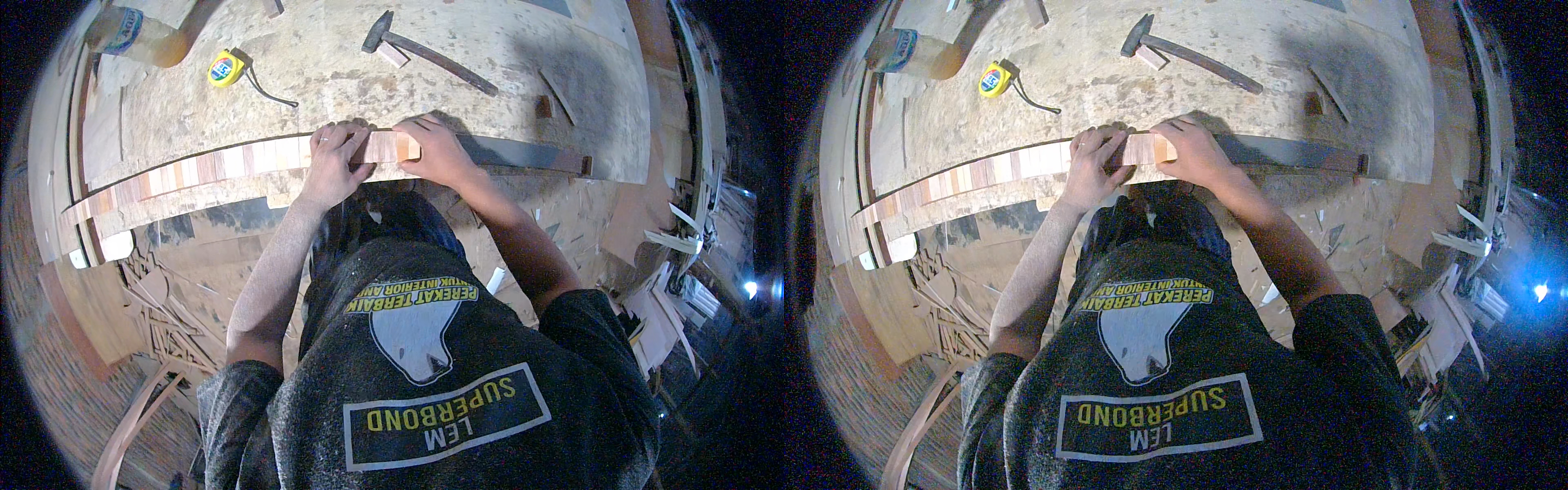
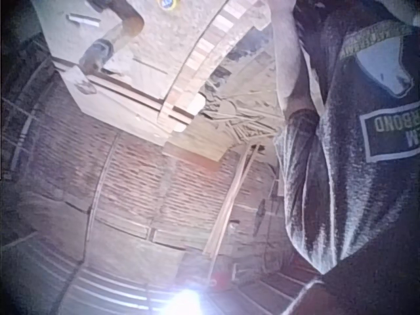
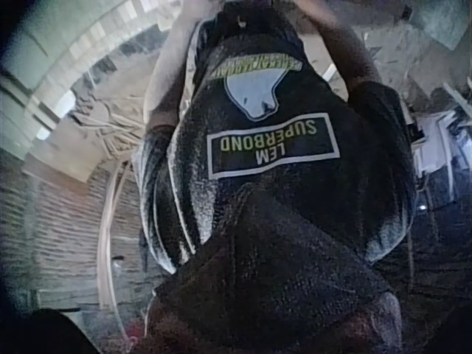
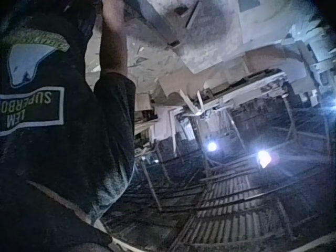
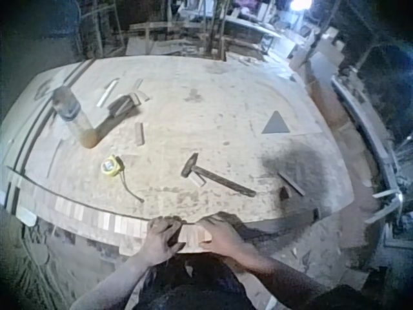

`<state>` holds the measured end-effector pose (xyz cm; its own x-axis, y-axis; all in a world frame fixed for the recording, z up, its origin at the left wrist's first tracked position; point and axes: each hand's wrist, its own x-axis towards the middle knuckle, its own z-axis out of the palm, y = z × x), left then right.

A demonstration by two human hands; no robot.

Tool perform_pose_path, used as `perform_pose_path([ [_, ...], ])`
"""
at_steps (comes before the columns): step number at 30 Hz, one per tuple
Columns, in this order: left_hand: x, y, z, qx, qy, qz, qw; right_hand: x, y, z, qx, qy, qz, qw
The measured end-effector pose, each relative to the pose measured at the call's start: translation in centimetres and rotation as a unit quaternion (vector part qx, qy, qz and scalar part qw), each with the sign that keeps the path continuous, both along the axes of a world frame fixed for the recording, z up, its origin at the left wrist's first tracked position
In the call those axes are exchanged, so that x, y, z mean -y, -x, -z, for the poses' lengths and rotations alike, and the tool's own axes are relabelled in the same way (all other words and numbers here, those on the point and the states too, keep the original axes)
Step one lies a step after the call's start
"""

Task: The person assembles small wooden pieces by hand and with a hammer, positioning them onto a longer wooden base on a workbench.

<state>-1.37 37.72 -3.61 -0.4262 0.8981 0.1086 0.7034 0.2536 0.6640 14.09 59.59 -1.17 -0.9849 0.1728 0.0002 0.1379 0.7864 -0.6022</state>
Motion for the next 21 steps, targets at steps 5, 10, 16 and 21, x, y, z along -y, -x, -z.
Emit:
perform_pose_path([
  [5,-0.2,0.3,-0.3,-0.006,0.004,0.004,1.000,-0.5,-0.5,-0.3,-0.048,0.052,-0.015,0.997],
  [10,-0.1,0.5,-0.4,-0.010,-0.005,0.001,1.000,0.3,-0.2,-1.4,0.019,-0.049,0.011,0.999],
  [16,0.0,0.3,-0.3,-0.009,-0.009,-0.011,1.000,1.1,0.3,-1.7,0.072,-0.153,0.022,0.985],
  [21,0.0,0.4,-0.1,0.000,-0.012,-0.009,1.000,1.1,0.8,-1.6,0.081,-0.174,0.009,0.981],
])
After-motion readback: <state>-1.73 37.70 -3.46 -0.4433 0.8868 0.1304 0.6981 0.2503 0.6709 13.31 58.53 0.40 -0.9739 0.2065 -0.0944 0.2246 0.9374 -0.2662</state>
